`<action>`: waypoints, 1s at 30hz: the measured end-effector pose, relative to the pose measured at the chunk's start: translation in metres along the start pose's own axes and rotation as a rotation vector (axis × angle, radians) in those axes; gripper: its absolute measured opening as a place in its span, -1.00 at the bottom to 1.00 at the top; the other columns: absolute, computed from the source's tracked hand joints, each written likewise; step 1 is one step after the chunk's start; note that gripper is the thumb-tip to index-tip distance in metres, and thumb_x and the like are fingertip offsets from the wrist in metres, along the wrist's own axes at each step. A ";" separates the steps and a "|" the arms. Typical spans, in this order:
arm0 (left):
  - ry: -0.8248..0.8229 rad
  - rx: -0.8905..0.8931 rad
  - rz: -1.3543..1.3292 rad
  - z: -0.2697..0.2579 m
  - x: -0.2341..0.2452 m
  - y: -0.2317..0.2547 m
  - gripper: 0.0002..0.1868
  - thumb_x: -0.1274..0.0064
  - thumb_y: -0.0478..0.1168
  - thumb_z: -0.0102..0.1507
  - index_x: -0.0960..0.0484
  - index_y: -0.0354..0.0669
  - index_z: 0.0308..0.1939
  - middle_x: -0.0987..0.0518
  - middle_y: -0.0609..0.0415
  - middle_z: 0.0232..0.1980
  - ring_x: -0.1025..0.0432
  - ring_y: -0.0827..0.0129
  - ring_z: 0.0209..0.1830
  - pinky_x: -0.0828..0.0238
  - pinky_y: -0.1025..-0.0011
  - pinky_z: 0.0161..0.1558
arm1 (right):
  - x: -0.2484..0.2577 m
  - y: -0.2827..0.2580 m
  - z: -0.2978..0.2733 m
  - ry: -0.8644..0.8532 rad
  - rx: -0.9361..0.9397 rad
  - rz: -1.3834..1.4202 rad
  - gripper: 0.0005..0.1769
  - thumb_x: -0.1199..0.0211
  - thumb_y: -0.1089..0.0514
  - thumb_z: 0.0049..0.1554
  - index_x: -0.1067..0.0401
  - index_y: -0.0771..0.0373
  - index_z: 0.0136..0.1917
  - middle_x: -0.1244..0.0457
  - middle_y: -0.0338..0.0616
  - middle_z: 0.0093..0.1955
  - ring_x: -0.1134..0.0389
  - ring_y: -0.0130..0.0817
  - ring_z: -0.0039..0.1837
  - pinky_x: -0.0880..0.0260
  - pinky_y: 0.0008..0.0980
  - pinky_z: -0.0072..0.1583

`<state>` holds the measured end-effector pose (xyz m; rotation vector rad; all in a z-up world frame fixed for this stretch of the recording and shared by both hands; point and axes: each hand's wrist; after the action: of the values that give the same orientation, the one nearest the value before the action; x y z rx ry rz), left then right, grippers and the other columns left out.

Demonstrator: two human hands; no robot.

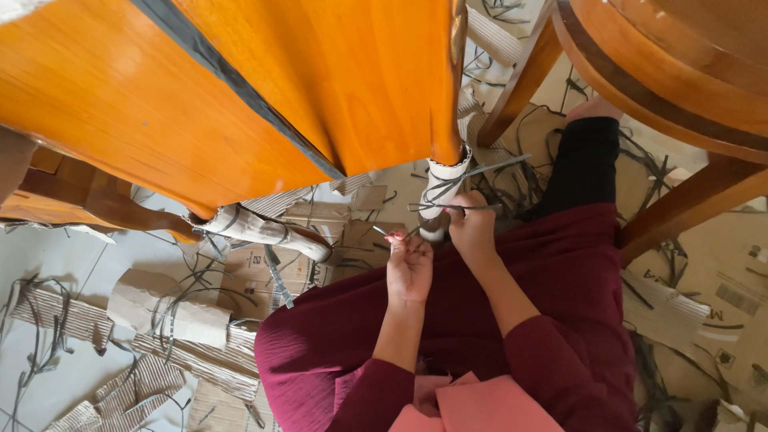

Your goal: Wrapping the legs of wooden furniture with cardboard and securing them with string for protection.

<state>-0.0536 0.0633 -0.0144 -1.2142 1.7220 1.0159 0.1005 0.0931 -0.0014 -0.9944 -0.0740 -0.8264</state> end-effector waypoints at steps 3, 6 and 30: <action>-0.001 -0.006 -0.013 -0.001 0.001 -0.004 -0.89 0.02 -0.03 0.39 -0.57 0.17 -0.10 -0.51 0.47 -0.22 -0.24 0.61 -0.36 -0.26 0.56 -0.09 | -0.002 0.000 0.000 0.009 -0.036 0.051 -0.79 -0.43 0.37 0.06 -0.45 0.16 -0.25 -0.18 -0.20 -0.34 -0.33 -0.07 -0.21 -0.38 -0.20 -0.10; 0.039 -0.048 0.100 -0.016 -0.015 -0.002 -0.88 0.02 -0.05 0.40 -0.59 0.13 -0.07 -0.57 0.40 -0.17 -0.32 0.58 -0.31 -0.30 0.55 -0.03 | 0.005 -0.005 0.005 -0.019 -0.057 0.073 -0.81 -0.43 0.41 0.04 -0.48 0.20 -0.24 -0.19 -0.13 -0.36 -0.33 -0.01 -0.22 -0.36 -0.15 -0.11; -0.385 -1.085 1.797 -0.004 -0.072 0.020 -0.81 -0.48 -0.07 0.01 -0.77 0.19 -0.37 -0.66 0.38 -0.49 -0.55 0.51 -0.39 -0.42 0.51 -0.14 | 0.051 -0.056 -0.026 -0.231 -0.097 0.003 -0.98 -0.32 0.25 0.20 -0.53 0.17 -0.07 -0.29 -0.21 -0.17 -0.40 -0.26 -0.12 -0.47 -0.34 -0.07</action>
<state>-0.0563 0.0880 0.0562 0.5787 1.6061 3.1343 0.0925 0.0281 0.0443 -1.1786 -0.2327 -0.7149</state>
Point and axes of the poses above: each hand's wrist, its own z-axis towards the middle knuckle, its own x-axis out of the back of the hand, y = z × x
